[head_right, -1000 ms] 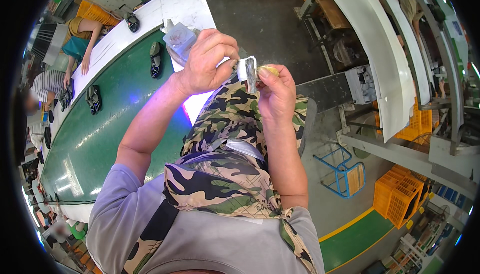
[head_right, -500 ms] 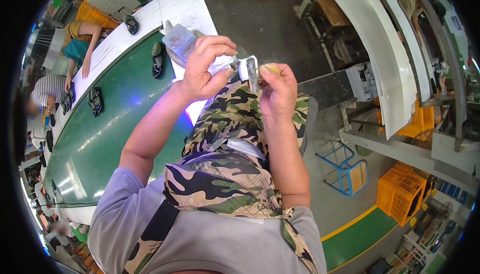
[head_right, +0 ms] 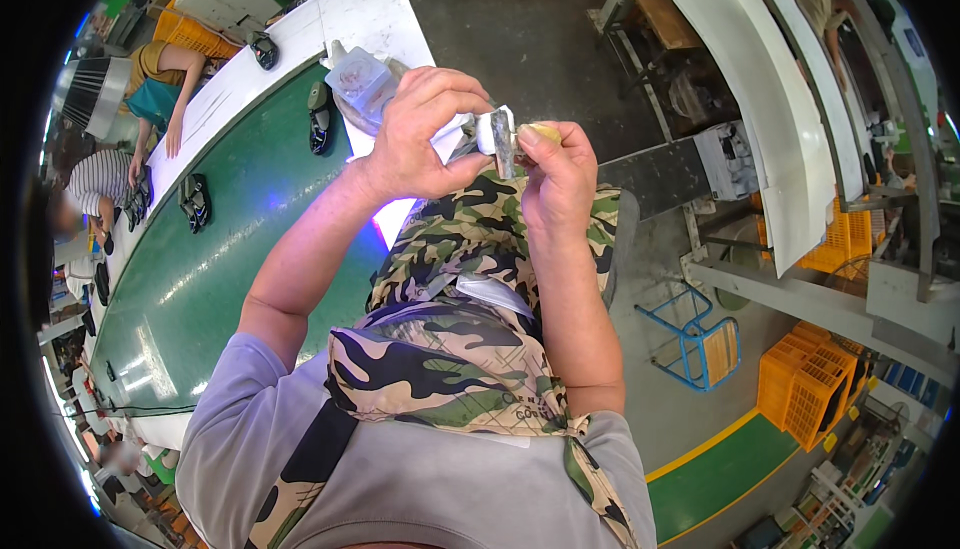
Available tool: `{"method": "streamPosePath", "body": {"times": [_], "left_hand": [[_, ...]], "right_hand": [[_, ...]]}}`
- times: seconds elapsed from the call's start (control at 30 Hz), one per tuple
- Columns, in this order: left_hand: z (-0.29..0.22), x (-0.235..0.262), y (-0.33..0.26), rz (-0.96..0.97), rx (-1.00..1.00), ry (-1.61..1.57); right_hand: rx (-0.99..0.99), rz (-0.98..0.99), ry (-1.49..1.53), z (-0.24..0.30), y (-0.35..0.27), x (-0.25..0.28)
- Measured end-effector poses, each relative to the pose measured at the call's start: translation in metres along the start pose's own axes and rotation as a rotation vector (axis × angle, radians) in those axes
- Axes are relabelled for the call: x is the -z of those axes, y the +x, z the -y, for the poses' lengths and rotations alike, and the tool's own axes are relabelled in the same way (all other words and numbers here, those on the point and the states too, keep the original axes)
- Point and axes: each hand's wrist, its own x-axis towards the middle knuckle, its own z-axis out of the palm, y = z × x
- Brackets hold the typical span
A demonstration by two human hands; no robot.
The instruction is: Apply adhesive and clean the edges of shoe soles on an assembly line.
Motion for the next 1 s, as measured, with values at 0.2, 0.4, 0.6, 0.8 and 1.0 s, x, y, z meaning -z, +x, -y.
{"method": "streamPosePath", "body": {"times": [0.2, 0.4, 0.6, 0.8, 1.0], "left_hand": [[0.000, -0.008, -0.001, -0.082, 0.012, 0.004], [-0.002, -0.011, -0.001, -0.107, 0.028, 0.032], [-0.003, -0.011, -0.002, -0.101, 0.052, 0.019], [-0.001, -0.013, -0.005, -0.104, 0.075, 0.017], [0.001, -0.013, -0.007, -0.093, 0.086, 0.014]], "right_hand": [[0.017, -0.006, -0.006, 0.003, 0.000, -0.003], [0.029, -0.010, -0.015, 0.001, 0.002, 0.000], [0.044, -0.011, -0.039, -0.002, 0.005, 0.004], [0.046, -0.012, -0.062, -0.004, 0.005, 0.004], [0.053, -0.017, -0.076, -0.004, 0.005, 0.003]]}}
